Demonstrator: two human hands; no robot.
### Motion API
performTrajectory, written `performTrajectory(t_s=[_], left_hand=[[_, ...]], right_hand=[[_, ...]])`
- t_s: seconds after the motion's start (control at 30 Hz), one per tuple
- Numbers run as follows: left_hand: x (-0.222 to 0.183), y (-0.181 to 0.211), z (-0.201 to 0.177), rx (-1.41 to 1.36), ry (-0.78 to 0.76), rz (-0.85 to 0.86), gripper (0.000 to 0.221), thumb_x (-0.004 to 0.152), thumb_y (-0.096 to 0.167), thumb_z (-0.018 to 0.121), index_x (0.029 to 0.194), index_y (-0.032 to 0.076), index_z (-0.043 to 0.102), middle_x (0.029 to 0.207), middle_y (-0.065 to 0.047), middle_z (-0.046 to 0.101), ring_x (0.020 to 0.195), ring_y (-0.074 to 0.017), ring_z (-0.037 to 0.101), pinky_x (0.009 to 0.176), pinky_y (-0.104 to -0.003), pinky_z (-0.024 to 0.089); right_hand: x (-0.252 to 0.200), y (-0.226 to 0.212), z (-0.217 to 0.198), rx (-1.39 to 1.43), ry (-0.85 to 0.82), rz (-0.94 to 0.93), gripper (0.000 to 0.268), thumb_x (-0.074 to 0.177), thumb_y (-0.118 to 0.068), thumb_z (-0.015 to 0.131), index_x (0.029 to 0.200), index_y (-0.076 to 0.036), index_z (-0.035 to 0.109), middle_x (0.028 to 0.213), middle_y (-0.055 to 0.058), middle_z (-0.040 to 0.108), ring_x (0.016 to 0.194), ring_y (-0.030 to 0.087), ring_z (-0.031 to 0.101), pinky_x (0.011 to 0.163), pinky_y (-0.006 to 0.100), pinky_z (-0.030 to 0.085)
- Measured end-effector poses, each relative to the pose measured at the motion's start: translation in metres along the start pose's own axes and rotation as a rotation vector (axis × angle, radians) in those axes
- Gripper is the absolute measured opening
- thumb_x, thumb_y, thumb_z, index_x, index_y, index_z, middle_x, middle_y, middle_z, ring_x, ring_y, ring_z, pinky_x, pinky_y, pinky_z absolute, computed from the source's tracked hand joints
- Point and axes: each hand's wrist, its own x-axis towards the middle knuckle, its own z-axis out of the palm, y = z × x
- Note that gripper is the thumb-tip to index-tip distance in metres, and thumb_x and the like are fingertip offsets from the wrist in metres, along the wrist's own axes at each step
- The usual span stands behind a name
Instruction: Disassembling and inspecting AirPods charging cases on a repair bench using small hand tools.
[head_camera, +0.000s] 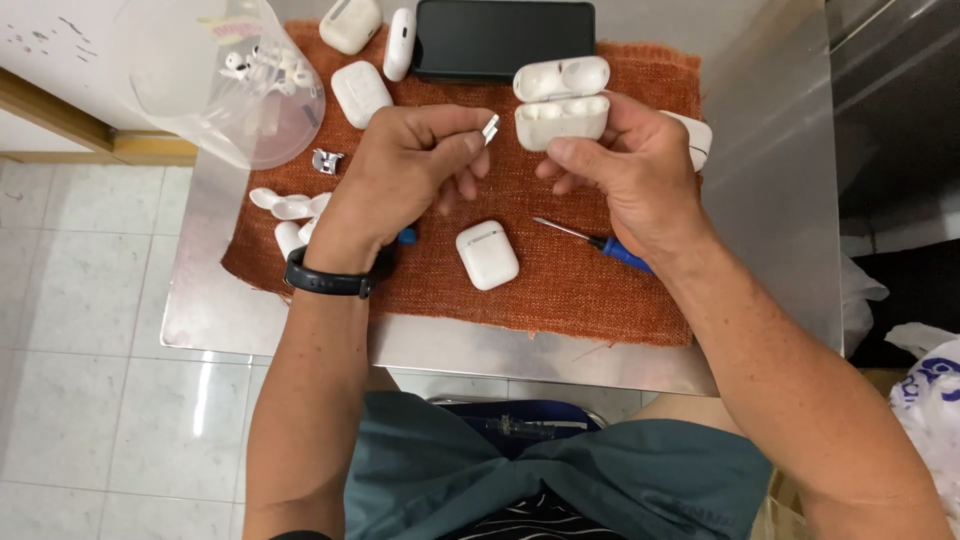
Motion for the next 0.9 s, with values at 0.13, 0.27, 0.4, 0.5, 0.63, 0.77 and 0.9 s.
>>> performTrajectory(t_s=[0.13, 0.27, 0.4, 0.5, 0.63, 0.77, 0.9], left_hand=[[-0.002, -0.003, -0.005, -0.22, -0.082, -0.024, 0.027, 0.102, 0.008, 0.06, 0.126, 0.0, 0.069, 0.081, -0.005, 0.068, 0.059, -0.0109, 0.063, 0.045, -0.02, 0.051], [-0.003, -0.01, -0.011, -0.477, -0.196, 0.056, 0.03, 0.105, 0.004, 0.058, 0.133, -0.003, 0.065, 0.085, -0.008, 0.066, 0.064, -0.0124, 0.063, 0.049, -0.021, 0.052], [-0.002, -0.015, -0.014, -0.608, -0.19, 0.098, 0.03, 0.107, 0.0, 0.056, 0.135, -0.003, 0.065, 0.09, -0.013, 0.066, 0.073, -0.017, 0.065, 0.054, -0.023, 0.055], [-0.002, -0.012, -0.012, -0.539, -0.146, 0.117, 0.026, 0.105, 0.0, 0.06, 0.13, -0.003, 0.068, 0.101, -0.014, 0.07, 0.084, -0.0189, 0.072, 0.068, -0.025, 0.066], [-0.002, -0.011, -0.007, -0.489, -0.099, 0.126, 0.028, 0.105, 0.001, 0.059, 0.131, -0.003, 0.066, 0.106, -0.017, 0.072, 0.088, -0.0221, 0.074, 0.078, -0.029, 0.068], [-0.003, -0.008, 0.0, -0.361, -0.026, 0.241, 0.023, 0.103, 0.003, 0.063, 0.125, -0.001, 0.069, 0.103, -0.02, 0.074, 0.09, -0.0235, 0.074, 0.08, -0.032, 0.07], [0.001, -0.017, 0.003, -0.265, 0.04, 0.365, 0.033, 0.099, -0.006, 0.069, 0.131, -0.002, 0.064, 0.114, -0.021, 0.074, 0.093, -0.0266, 0.076, 0.08, -0.032, 0.072]], right_hand=[[-0.002, -0.002, 0.003, 0.008, -0.01, 0.034, 0.027, 0.088, -0.002, 0.076, 0.114, 0.003, 0.07, 0.103, 0.015, 0.076, 0.076, 0.02, 0.074, 0.06, 0.023, 0.061], [-0.004, 0.001, 0.002, 0.016, -0.035, 0.019, 0.03, 0.089, -0.004, 0.076, 0.117, 0.003, 0.069, 0.103, 0.015, 0.076, 0.077, 0.02, 0.074, 0.061, 0.024, 0.061], [-0.005, -0.002, 0.003, 0.0, -0.027, 0.029, 0.029, 0.089, -0.003, 0.075, 0.117, 0.003, 0.069, 0.103, 0.015, 0.074, 0.078, 0.021, 0.074, 0.062, 0.024, 0.062], [-0.005, -0.004, 0.004, -0.003, -0.041, 0.013, 0.03, 0.09, -0.004, 0.075, 0.118, 0.003, 0.069, 0.104, 0.016, 0.076, 0.077, 0.02, 0.074, 0.063, 0.023, 0.062], [-0.006, -0.004, 0.004, -0.002, -0.06, 0.004, 0.031, 0.09, -0.004, 0.075, 0.119, 0.004, 0.068, 0.104, 0.016, 0.075, 0.077, 0.02, 0.073, 0.062, 0.024, 0.062], [-0.006, -0.003, 0.004, -0.015, -0.049, 0.004, 0.029, 0.089, -0.003, 0.075, 0.117, 0.003, 0.069, 0.102, 0.014, 0.075, 0.077, 0.02, 0.073, 0.063, 0.024, 0.062], [-0.006, -0.003, 0.005, -0.027, -0.049, -0.004, 0.027, 0.089, -0.004, 0.076, 0.115, 0.002, 0.07, 0.1, 0.014, 0.075, 0.076, 0.02, 0.073, 0.062, 0.025, 0.062]])
